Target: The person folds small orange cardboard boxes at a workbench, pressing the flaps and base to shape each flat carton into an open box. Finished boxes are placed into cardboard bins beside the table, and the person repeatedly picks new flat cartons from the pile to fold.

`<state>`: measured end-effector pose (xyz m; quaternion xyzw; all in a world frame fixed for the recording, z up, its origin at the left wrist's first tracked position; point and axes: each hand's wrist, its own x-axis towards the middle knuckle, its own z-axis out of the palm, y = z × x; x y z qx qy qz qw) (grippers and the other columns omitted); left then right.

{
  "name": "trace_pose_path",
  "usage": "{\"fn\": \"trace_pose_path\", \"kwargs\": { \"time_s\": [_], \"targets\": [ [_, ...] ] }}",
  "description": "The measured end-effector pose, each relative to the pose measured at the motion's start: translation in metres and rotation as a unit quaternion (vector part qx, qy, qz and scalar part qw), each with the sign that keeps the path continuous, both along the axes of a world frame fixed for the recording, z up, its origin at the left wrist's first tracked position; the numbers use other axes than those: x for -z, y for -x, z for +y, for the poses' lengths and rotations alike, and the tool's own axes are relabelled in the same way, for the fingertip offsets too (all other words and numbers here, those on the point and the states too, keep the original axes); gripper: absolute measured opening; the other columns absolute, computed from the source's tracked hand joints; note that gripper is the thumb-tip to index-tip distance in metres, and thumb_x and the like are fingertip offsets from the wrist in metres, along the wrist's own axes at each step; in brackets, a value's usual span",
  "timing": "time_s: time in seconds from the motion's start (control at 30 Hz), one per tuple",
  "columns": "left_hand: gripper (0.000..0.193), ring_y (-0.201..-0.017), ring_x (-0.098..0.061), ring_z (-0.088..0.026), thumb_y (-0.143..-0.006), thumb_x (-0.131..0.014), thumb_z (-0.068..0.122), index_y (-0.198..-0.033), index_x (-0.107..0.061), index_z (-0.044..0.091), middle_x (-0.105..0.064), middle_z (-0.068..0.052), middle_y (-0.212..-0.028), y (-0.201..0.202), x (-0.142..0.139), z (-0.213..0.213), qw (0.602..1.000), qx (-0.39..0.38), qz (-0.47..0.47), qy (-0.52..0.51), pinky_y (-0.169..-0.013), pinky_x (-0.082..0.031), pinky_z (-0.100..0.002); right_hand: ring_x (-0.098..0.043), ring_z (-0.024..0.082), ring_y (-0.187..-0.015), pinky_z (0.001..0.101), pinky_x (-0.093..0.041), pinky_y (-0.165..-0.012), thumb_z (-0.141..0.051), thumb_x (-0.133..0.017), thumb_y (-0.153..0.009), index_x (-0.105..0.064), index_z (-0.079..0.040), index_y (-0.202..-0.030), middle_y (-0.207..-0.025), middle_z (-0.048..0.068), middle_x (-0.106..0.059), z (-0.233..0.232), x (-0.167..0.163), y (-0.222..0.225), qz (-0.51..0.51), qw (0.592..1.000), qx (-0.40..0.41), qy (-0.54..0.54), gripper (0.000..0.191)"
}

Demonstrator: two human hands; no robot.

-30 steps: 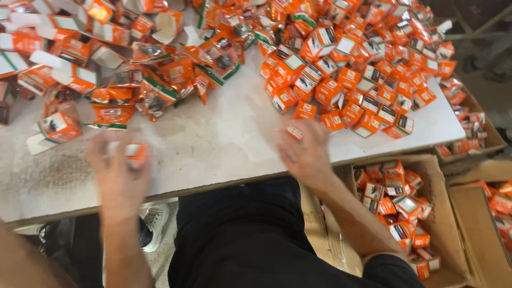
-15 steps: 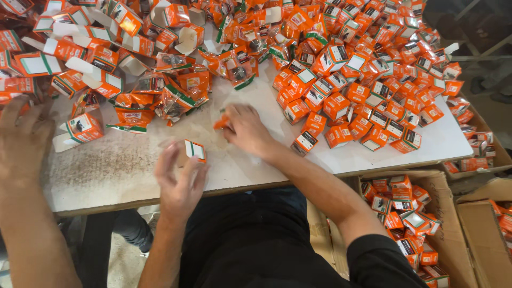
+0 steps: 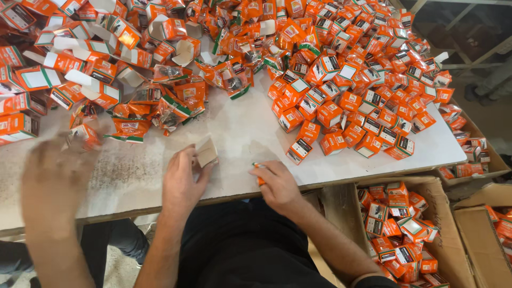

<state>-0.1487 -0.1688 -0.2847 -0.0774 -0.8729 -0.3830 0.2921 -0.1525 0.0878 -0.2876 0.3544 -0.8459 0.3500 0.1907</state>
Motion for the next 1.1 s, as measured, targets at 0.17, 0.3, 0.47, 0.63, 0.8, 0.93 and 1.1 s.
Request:
{"fn": "trace_pose_path", "kwargs": {
  "time_s": [0.17, 0.3, 0.47, 0.63, 0.8, 0.93, 1.1],
  "targets": [
    [0.049, -0.102, -0.065, -0.040, -0.076, -0.087, 0.011, -0.111, -0.054, 0.000, -0.068, -0.022, -0.117, 0.002, 0.001, 0.020, 0.997, 0.035, 0.057, 0.039, -0.088, -0.054, -0.047, -0.061, 0.038, -0.099, 0.0513, -0.049, -0.089, -0.029, -0.085, -0.073, -0.059, -0.002, -0.128, -0.111, 0.016, -0.060, -0.026, -0.008, -0.017, 0.096, 0.995, 0.011, 0.008, 0.067],
    [0.051, -0.099, -0.065, -0.038, -0.074, -0.087, 0.010, -0.112, -0.053, 0.000, -0.068, -0.021, -0.116, -0.006, 0.002, 0.032, 0.998, 0.041, 0.041, 0.026, -0.088, -0.054, -0.047, -0.065, 0.033, -0.097, 0.0425, -0.053, -0.088, -0.003, -0.075, -0.088, -0.056, -0.005, -0.127, -0.107, 0.014, -0.065, -0.040, 0.002, -0.015, 0.089, 0.990, 0.047, 0.096, 0.044],
    [0.050, -0.103, -0.065, -0.039, -0.070, -0.087, 0.012, -0.108, -0.057, 0.000, -0.068, -0.021, -0.116, -0.019, -0.001, 0.036, 0.994, 0.082, 0.048, 0.050, -0.090, -0.055, -0.046, -0.068, 0.023, -0.081, 0.0314, -0.055, -0.073, 0.008, -0.060, -0.094, -0.065, 0.003, -0.122, -0.094, 0.013, -0.068, -0.025, 0.017, -0.013, -0.068, 0.978, 0.030, 0.194, 0.028],
    [0.048, -0.105, -0.066, -0.039, -0.068, -0.089, 0.017, -0.102, -0.059, 0.001, -0.070, -0.019, -0.116, -0.022, -0.012, 0.040, 0.984, 0.134, 0.068, 0.096, -0.089, -0.055, -0.046, -0.059, 0.021, -0.066, 0.0299, -0.049, -0.061, -0.006, -0.056, -0.105, -0.064, -0.001, -0.097, -0.078, 0.009, -0.062, -0.013, 0.014, -0.002, -0.199, 0.946, 0.072, 0.244, 0.012],
    [0.051, -0.103, -0.066, -0.040, -0.070, -0.088, 0.018, -0.105, -0.057, -0.003, -0.067, -0.021, -0.114, -0.022, -0.025, 0.040, 0.976, 0.178, 0.065, 0.103, -0.088, -0.057, -0.046, -0.061, 0.030, -0.065, 0.0358, -0.048, -0.059, -0.017, -0.072, -0.094, -0.058, -0.002, -0.094, -0.079, 0.015, -0.061, -0.014, -0.003, 0.005, -0.098, 0.985, 0.079, 0.115, 0.021],
    [0.041, -0.105, -0.069, -0.038, -0.072, -0.081, 0.003, -0.109, -0.064, -0.002, -0.069, -0.020, -0.119, -0.027, -0.027, 0.030, 0.973, 0.223, 0.018, 0.055, -0.086, -0.059, -0.043, -0.071, 0.033, -0.075, 0.0384, -0.054, -0.063, -0.016, -0.063, -0.100, -0.054, -0.004, -0.108, -0.085, 0.015, -0.068, -0.020, -0.011, 0.007, -0.166, 0.973, 0.090, 0.135, 0.017],
    [0.024, -0.107, -0.072, -0.035, -0.075, -0.079, -0.001, -0.092, -0.061, 0.002, -0.069, -0.018, -0.125, -0.026, -0.014, 0.032, 0.978, 0.146, 0.099, 0.110, -0.088, -0.061, -0.040, -0.071, 0.037, -0.079, 0.0420, -0.054, -0.065, -0.014, -0.057, -0.104, -0.054, -0.005, -0.113, -0.088, 0.018, -0.069, -0.014, -0.006, 0.013, -0.149, 0.982, 0.078, 0.086, 0.014]
  ]
}}
